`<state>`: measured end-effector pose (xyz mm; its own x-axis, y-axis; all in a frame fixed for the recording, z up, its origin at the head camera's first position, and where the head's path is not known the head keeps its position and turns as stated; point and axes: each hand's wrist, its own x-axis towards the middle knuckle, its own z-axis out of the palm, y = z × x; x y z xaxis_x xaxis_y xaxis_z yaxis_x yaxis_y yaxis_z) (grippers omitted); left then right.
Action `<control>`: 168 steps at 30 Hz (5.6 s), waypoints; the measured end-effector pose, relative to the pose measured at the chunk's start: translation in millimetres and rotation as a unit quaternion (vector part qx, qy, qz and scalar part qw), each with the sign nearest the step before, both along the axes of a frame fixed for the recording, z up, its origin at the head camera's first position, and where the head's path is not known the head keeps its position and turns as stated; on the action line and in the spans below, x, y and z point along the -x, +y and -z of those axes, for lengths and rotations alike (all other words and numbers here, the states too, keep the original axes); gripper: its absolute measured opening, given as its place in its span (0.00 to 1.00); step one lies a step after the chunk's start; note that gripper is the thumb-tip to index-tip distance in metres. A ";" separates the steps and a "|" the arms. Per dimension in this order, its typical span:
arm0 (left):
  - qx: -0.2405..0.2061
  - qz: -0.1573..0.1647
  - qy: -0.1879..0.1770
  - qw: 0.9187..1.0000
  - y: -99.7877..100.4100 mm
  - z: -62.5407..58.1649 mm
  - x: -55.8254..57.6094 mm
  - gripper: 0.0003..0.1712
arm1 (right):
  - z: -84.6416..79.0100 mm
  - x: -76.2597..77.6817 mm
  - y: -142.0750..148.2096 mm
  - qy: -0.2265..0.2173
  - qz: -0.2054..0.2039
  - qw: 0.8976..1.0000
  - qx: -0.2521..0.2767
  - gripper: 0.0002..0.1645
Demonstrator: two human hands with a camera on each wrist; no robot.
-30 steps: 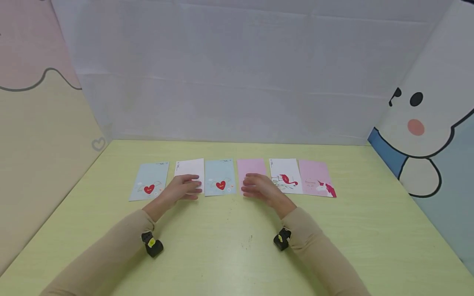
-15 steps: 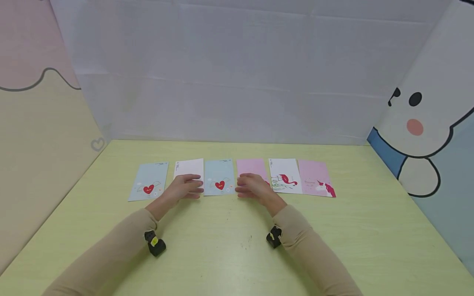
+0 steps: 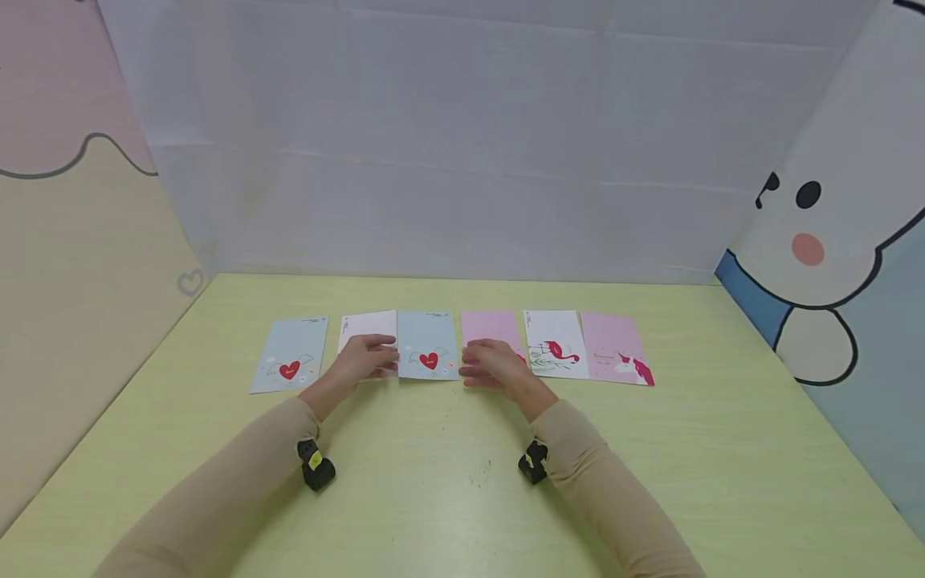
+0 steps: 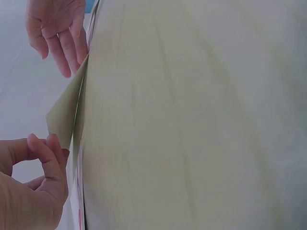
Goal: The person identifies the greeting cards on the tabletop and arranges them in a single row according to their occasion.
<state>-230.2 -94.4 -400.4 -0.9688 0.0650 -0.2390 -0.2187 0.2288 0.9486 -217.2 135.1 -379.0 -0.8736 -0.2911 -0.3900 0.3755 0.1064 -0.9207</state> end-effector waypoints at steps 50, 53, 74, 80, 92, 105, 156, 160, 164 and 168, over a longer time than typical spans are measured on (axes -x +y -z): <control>-0.006 0.107 0.017 0.994 -57.3 -17.0 -48.4 0.37 | 0.3 -32.6 -35.5 0.072 -0.020 0.997 -0.005 0.19; -0.004 0.112 0.019 0.994 -64.9 -17.9 -55.6 0.36 | 1.5 -37.5 -40.0 0.067 -0.032 0.997 -0.005 0.20; 0.012 0.129 0.027 0.991 -104.6 -13.7 -95.4 0.37 | 2.4 -68.0 -69.6 0.051 -0.107 0.993 0.026 0.20; 0.020 0.130 0.018 0.991 -114.6 -12.3 -99.6 0.37 | 1.4 -73.2 -77.7 0.045 -0.119 0.991 0.027 0.20; 0.025 0.163 -0.002 0.986 -140.8 -10.6 -108.4 0.38 | 2.3 -80.5 -96.4 0.018 -0.154 0.987 0.035 0.21; 0.043 0.184 -0.014 0.982 -167.2 -8.7 -118.0 0.38 | 9.9 -86.0 -121.6 -0.013 -0.192 0.981 0.037 0.20; 0.194 0.145 0.089 0.966 -184.9 -17.7 -119.6 0.33 | 2.7 -80.9 -144.5 0.015 -0.195 0.979 0.064 0.23; 0.196 0.104 0.144 0.964 -185.2 -19.7 -111.4 0.29 | 0.9 -73.0 -140.8 0.039 -0.165 0.982 0.080 0.23; 0.201 0.063 0.173 0.962 -185.3 -17.6 -100.2 0.26 | 0.5 -63.3 -138.5 0.048 -0.134 0.986 0.082 0.23; 0.197 0.031 0.163 0.966 -186.5 -12.1 -87.9 0.29 | -3.3 -55.6 -138.0 0.041 -0.098 0.990 0.093 0.25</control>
